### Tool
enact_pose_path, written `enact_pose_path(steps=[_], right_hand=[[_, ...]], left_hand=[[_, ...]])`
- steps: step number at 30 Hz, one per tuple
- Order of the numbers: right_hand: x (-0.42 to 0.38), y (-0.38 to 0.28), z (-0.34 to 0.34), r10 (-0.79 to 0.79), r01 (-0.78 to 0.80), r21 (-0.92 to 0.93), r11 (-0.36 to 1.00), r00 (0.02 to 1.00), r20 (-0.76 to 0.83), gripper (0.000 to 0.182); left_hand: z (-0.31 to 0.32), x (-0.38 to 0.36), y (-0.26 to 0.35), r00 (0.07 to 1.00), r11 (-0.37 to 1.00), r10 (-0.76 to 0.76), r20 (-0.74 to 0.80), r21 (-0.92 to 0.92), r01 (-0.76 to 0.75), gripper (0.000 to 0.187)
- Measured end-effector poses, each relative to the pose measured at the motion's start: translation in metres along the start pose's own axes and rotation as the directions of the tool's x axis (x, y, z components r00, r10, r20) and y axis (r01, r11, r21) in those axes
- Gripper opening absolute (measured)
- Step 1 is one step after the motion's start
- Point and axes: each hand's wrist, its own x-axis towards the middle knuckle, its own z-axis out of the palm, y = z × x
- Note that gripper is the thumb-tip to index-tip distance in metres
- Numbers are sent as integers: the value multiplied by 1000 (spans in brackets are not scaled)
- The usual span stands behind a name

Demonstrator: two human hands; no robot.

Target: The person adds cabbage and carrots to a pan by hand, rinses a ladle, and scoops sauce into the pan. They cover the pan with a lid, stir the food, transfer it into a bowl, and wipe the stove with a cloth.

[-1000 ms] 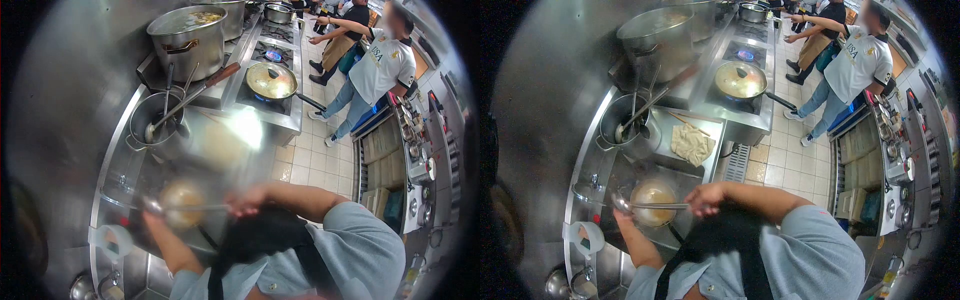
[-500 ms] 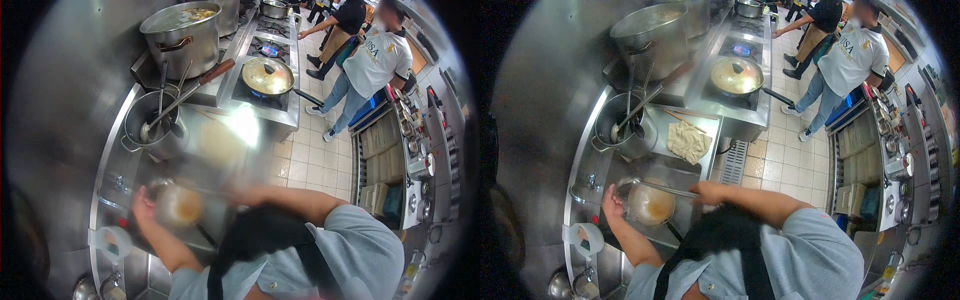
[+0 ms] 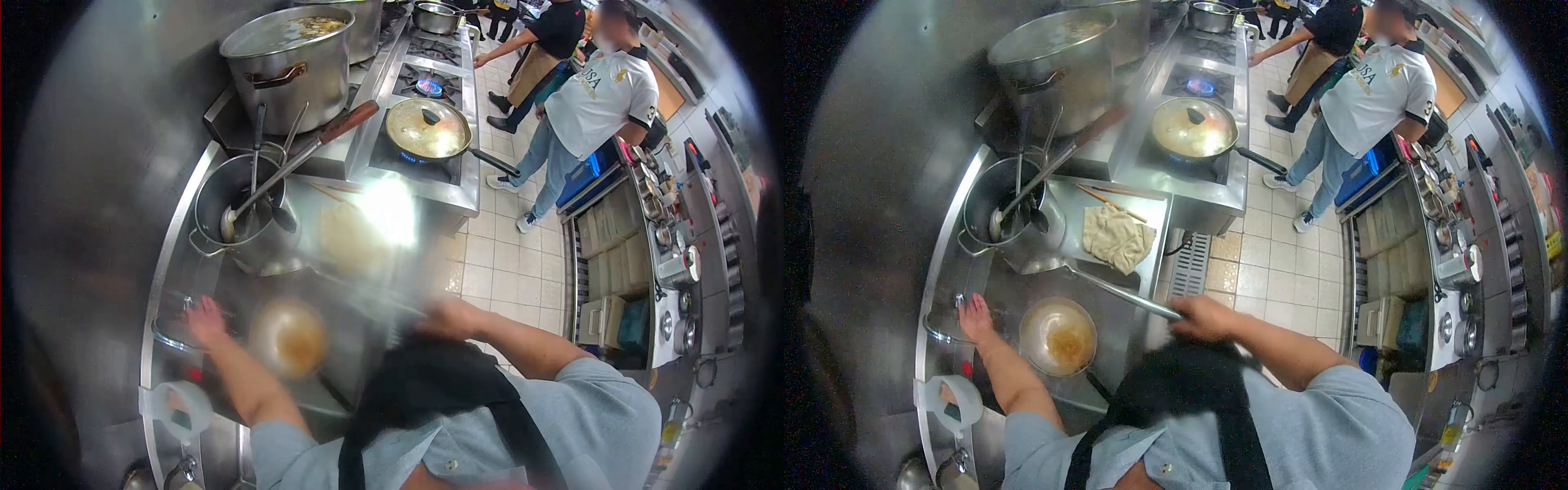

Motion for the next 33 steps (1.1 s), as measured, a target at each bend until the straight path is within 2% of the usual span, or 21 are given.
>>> enact_pose_path(steps=[4,5,6,7,10,12,15,16,17,18,20,22,23,24,25,26,28,29,31,32,33], right_hand=[[-23,15,-5,-27,23,-38,999,995,-101,41],[-28,14,-8,-20,16,-37,999,994,-109,41],[-34,10,-13,79,-80,-4,997,994,-76,40],[-40,4,-16,176,-175,27,984,984,-39,39],[-51,8,-14,195,-189,62,980,976,-94,36],[-57,13,-12,187,-181,58,982,975,-117,36],[-63,20,-9,168,-161,56,985,975,-144,36],[-63,27,-6,177,-172,47,984,974,-142,37],[-65,34,-3,187,-184,40,982,972,-139,38],[-67,39,0,186,-180,53,982,971,-150,38],[-71,49,4,161,-152,71,986,973,-162,39],[-73,59,6,152,-139,79,987,972,-177,40],[-74,63,7,144,-133,75,988,973,-180,41],[-74,66,5,140,-127,85,988,973,-181,41],[-75,67,1,134,-118,94,988,973,-187,41],[-78,71,-3,130,-112,102,988,974,-187,41],[-80,89,-14,75,-68,47,997,980,-183,41],[-81,98,-21,27,-29,-10,1000,983,-184,41],[-91,103,-45,47,-40,44,998,985,-165,40],[-100,107,-55,79,-65,96,993,986,-145,39],[-110,115,-64,71,-59,90,994,988,-137,39]], left_hand=[[-13,44,-3,995,994,-63,75,-88,70,58],[-11,46,-8,1000,994,8,16,-107,-6,56],[-10,49,-12,996,989,77,-45,-120,-82,54],[-13,49,-15,997,990,69,-41,-118,-73,54],[-11,54,-13,988,991,130,85,-10,-130,57],[0,64,-3,957,995,47,-287,95,-20,55],[2,64,6,947,990,4,-322,132,41,55],[-49,120,10,987,894,100,-129,447,-32,56],[-79,153,11,977,666,195,81,720,-193,57],[-71,141,8,920,405,277,276,835,-372,60],[-63,101,-9,881,139,117,458,871,-472,57],[-125,82,-54,910,-255,56,412,887,-386,50],[-150,47,-91,727,-291,-134,673,675,-678,47],[-166,6,-117,894,-283,-188,407,849,-446,41],[-182,-50,-133,854,-582,-280,439,630,-514,34],[-196,-83,-146,896,-477,-346,280,769,-425,35],[-197,-151,-146,902,-167,-433,-1,983,-79,35],[-190,-175,-144,906,-167,-423,1,983,-78,35],[-157,-225,-141,913,-224,-325,-245,958,178,35],[-138,-245,-139,915,-222,-316,-249,957,184,35],[-115,-265,-139,933,-131,-277,-229,971,199,35]])
